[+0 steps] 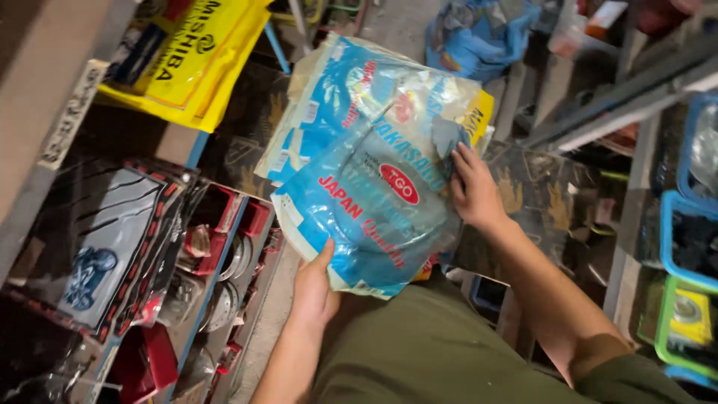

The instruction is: The person handles a stack of blue and yellow packaged motorcycle parts, repeatedly lifting them and placing them back onto a metal shelf in a cluttered storage area. The person also briefly picks up a yellow package labeled 'MISHIBA' before returning to the blue packages.

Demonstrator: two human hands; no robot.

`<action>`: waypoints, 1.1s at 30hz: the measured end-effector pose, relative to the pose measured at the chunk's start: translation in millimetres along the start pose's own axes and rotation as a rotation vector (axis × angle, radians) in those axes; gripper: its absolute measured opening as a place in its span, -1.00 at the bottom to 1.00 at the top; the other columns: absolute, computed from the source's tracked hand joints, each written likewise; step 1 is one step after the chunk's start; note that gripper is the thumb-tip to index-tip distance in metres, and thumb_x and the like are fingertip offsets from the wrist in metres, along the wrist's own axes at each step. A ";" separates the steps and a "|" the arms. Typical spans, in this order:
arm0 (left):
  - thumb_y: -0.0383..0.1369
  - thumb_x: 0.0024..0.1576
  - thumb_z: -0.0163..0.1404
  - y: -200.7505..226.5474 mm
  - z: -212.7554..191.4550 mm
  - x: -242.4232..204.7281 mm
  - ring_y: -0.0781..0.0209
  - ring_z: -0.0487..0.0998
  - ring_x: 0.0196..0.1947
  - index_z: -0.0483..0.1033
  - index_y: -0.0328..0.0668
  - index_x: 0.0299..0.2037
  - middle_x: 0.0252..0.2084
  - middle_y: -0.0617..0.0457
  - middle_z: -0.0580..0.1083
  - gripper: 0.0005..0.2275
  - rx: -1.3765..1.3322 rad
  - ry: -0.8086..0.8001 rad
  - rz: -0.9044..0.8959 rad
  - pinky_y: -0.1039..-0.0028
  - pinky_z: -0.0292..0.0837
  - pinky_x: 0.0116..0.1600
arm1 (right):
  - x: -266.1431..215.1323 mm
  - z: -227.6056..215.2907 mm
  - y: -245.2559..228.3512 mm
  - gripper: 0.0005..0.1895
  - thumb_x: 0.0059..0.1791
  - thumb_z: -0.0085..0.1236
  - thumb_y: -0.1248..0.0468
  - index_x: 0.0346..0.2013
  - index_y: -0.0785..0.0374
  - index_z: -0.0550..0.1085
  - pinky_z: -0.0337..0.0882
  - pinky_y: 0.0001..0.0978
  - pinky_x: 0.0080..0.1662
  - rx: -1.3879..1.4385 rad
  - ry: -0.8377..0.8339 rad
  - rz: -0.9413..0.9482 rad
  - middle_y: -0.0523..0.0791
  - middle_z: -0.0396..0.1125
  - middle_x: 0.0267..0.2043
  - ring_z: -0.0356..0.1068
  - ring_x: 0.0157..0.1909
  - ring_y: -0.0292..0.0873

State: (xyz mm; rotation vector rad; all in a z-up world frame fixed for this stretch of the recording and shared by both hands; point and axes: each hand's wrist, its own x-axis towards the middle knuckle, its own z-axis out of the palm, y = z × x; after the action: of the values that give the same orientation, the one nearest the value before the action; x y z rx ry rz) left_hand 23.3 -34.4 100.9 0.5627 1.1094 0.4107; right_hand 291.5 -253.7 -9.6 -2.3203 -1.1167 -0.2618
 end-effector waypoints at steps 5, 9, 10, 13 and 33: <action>-0.49 0.16 0.12 -0.2 -28.8 -4.5 -0.11 0.66 -0.11 0.56 -0.23 0.06 -0.06 -0.19 0.60 -0.74 -0.140 -0.012 0.062 -0.06 0.58 0.01 | 40.7 11.7 3.5 -0.48 -0.01 0.05 0.34 0.27 0.36 0.45 0.28 0.11 0.32 0.095 -0.039 0.066 0.16 0.26 0.38 0.23 0.32 0.39; -0.48 0.23 -0.13 23.9 -41.1 -32.0 -0.08 0.49 0.03 0.29 -0.37 0.34 0.20 -0.24 0.45 -0.57 -0.167 -0.110 0.008 0.16 0.41 0.14 | 69.1 1.1 -9.1 -0.59 -0.04 0.03 0.43 0.10 0.50 0.49 0.33 -0.06 0.24 0.119 -0.035 -0.024 0.21 0.34 0.25 0.32 0.23 0.32; -0.50 0.22 -0.12 22.6 -45.2 -35.1 -0.06 0.49 0.04 0.29 -0.33 0.34 0.20 -0.21 0.45 -0.56 -0.185 -0.070 0.037 0.17 0.40 0.15 | 72.2 -0.1 -8.1 -0.63 -0.08 0.04 0.35 0.01 0.36 0.50 0.33 0.10 0.13 -0.049 -0.174 -0.006 0.13 0.30 0.29 0.31 0.17 0.31; -0.52 0.21 -0.13 29.8 -46.1 -59.6 -0.07 0.47 0.05 0.29 -0.34 0.34 0.21 -0.22 0.44 -0.56 -0.232 -0.007 0.110 0.15 0.38 0.18 | 81.2 -32.3 -36.8 -0.64 -0.12 0.11 0.18 -0.06 0.20 0.53 0.23 0.39 0.07 -0.273 -0.394 0.030 0.12 0.14 0.42 0.19 0.18 0.43; 0.20 0.11 0.11 -28.1 -153.4 -179.6 -0.39 0.29 0.35 -0.09 -0.51 0.48 0.39 -0.49 0.22 0.01 -0.694 -0.329 0.957 -0.23 0.21 0.32 | 82.7 -60.0 -304.0 -0.27 -0.09 0.07 0.56 0.38 0.17 0.26 0.47 -0.48 -0.01 1.529 -0.773 0.272 -0.10 0.39 -0.36 0.47 -0.25 -0.29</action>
State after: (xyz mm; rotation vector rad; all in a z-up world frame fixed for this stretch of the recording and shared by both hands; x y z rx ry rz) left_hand -187.5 -126.1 162.0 0.4777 0.2636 1.4097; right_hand 113.9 -78.1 191.6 -1.0475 -0.7420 1.2422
